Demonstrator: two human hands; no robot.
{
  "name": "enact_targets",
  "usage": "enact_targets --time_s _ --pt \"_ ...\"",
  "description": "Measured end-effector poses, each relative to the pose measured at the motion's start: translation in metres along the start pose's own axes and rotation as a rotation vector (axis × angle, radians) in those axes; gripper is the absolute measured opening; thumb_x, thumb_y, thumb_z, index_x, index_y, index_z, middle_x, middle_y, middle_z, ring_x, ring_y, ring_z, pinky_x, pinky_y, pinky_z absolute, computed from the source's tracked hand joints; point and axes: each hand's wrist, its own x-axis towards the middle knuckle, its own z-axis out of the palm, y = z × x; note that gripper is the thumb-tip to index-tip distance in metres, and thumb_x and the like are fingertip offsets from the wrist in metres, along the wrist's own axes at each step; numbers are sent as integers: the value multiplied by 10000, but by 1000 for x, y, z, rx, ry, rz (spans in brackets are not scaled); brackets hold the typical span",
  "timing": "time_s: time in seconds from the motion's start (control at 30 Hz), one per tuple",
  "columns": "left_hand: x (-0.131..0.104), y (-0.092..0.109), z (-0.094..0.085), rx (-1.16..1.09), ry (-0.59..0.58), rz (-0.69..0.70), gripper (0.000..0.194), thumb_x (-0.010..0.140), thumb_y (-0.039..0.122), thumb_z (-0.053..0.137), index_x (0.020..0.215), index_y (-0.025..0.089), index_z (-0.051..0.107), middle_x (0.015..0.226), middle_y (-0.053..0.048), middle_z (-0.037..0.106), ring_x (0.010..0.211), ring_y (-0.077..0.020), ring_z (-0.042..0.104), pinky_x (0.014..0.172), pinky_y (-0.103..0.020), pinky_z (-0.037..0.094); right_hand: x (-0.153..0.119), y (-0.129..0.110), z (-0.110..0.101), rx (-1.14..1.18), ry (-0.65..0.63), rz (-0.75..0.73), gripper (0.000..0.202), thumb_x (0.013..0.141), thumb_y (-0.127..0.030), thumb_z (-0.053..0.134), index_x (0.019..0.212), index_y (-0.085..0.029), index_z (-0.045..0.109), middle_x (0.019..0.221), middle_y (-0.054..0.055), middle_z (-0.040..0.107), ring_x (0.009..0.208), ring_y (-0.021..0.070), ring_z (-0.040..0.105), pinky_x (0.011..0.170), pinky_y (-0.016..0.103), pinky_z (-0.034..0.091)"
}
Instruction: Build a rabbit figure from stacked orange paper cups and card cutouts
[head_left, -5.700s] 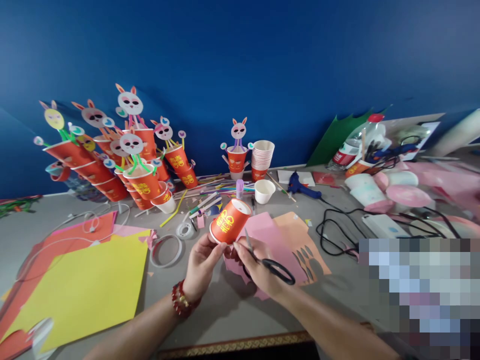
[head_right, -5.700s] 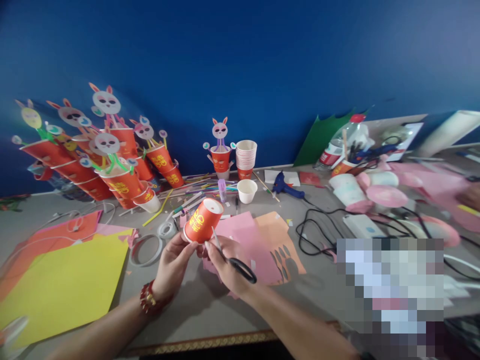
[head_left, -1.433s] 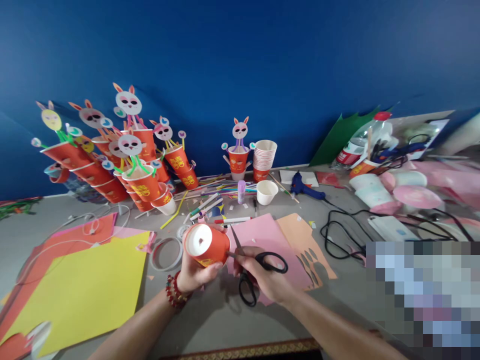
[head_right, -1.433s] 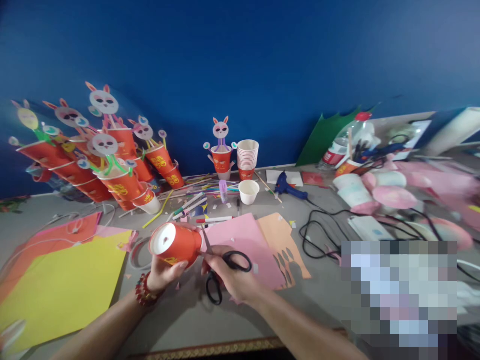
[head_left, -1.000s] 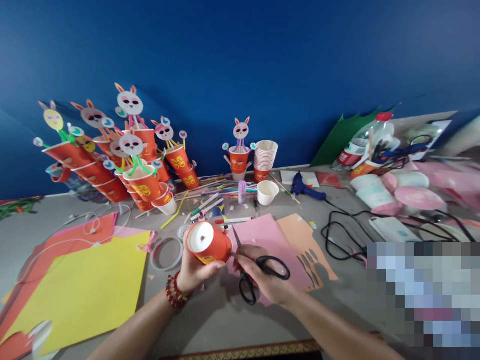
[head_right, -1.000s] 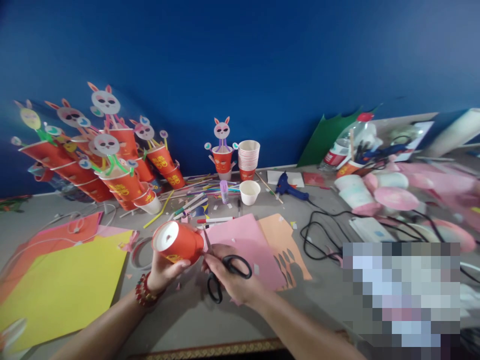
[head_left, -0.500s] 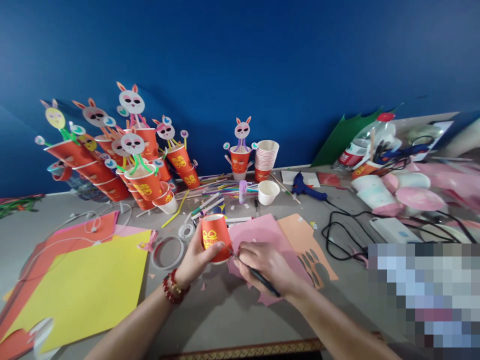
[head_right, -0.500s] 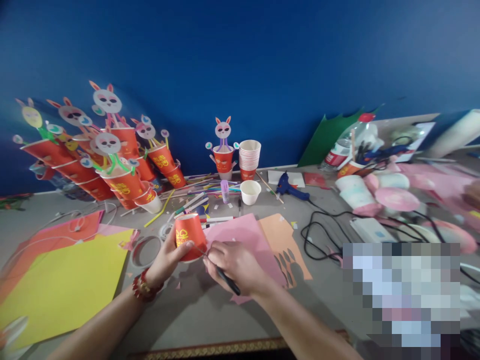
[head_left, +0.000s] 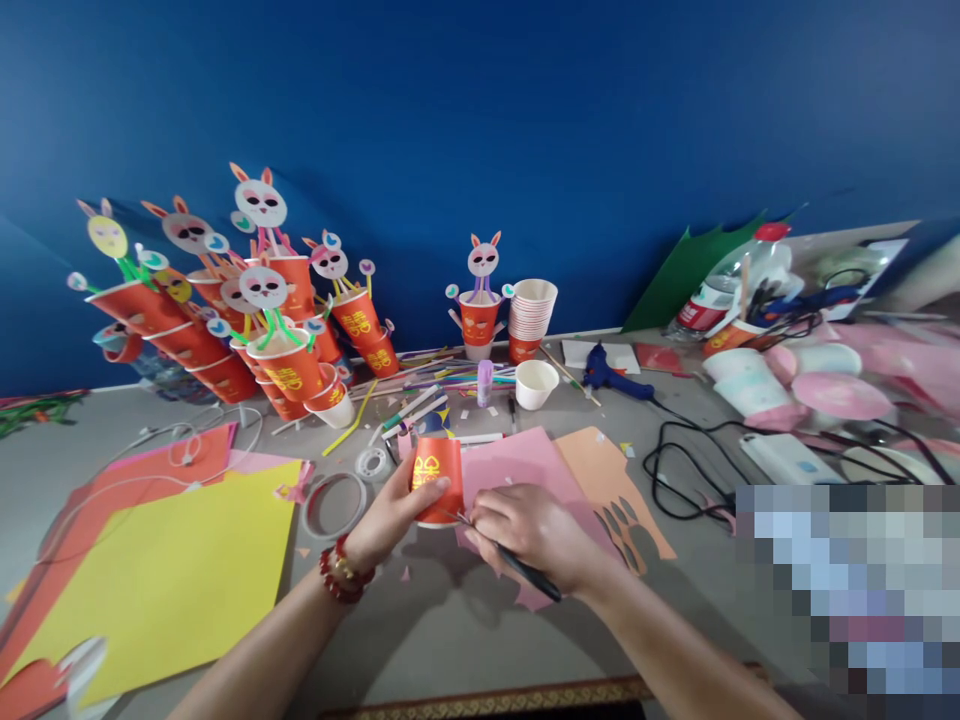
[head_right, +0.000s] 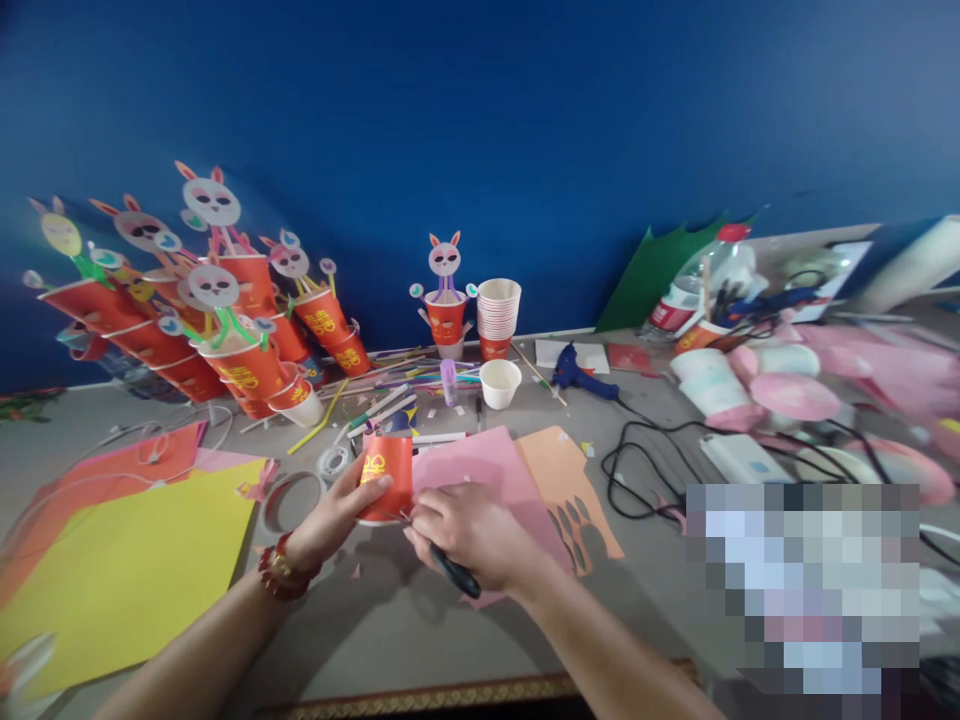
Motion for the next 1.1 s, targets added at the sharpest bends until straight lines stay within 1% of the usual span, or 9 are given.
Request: enact_targets --time_s 0.27,0.53,0.63,0.73,0.83,0.9,0.93,1.03,1.1 --pt "-1 -12 0 52 25 153 607 811 443 729 1313 173 522 1050 -79 717 905 -233 689 790 -331 566 1 -1 2 256 51 73 333 975 -181 401 655 -213 487 657 -3 561 576 137 498 551 269 312" --pt "-3 -14 -4 204 59 397 739 753 428 785 1364 199 438 1147 -97 672 979 -254 667 869 -365 548 -5 -10 9 776 87 477 402 1025 -384 428 702 -195 574 697 -5 588 665 140 551 638 254 418" --pt "-3 -18 -7 266 103 463 776 717 436 812 1356 196 444 1204 -127 648 1047 -294 647 914 -410 530 -4 -16 14 1043 114 623 422 997 -474 460 736 -183 621 670 -4 596 600 130 549 565 239 426" --pt "-2 -26 -9 260 103 532 745 730 460 798 1338 195 459 1250 -152 631 1120 -327 620 973 -469 497 -3 -20 18 1154 154 721 451 969 -533 477 728 -179 619 632 -12 575 508 110 493 492 233 399" --pt "1 -30 -11 297 65 630 669 722 425 818 1273 204 510 1217 -152 646 1165 -347 598 1032 -524 447 -3 -20 16 1092 152 747 437 984 -532 441 756 -192 593 622 -20 555 487 114 487 471 235 387" --pt "3 -28 -10 288 35 699 701 655 444 866 1232 219 537 1213 -148 645 1204 -366 571 1061 -548 417 -3 -17 12 913 174 665 404 1000 -487 431 734 -205 545 624 -22 526 527 128 497 509 244 394" --pt "3 -26 -9 228 16 723 726 628 525 861 1211 227 548 1220 -147 639 1221 -378 557 1058 -556 419 -4 -15 11 797 198 599 390 1008 -451 430 714 -211 516 629 -20 514 558 136 502 539 252 395" --pt "2 -14 -6 -54 -71 668 758 667 872 552 1070 235 624 1248 -151 613 1283 -407 495 1019 -566 449 -3 -9 9 494 259 376 349 1021 -313 409 689 -220 462 673 4 528 626 150 511 600 268 382" --pt "0 -6 -4 -168 -111 579 719 767 876 368 888 231 661 1254 -135 597 1328 -394 448 1030 -538 445 -3 -5 10 363 257 276 316 1017 -236 396 708 -226 461 689 15 552 612 149 504 586 267 361"
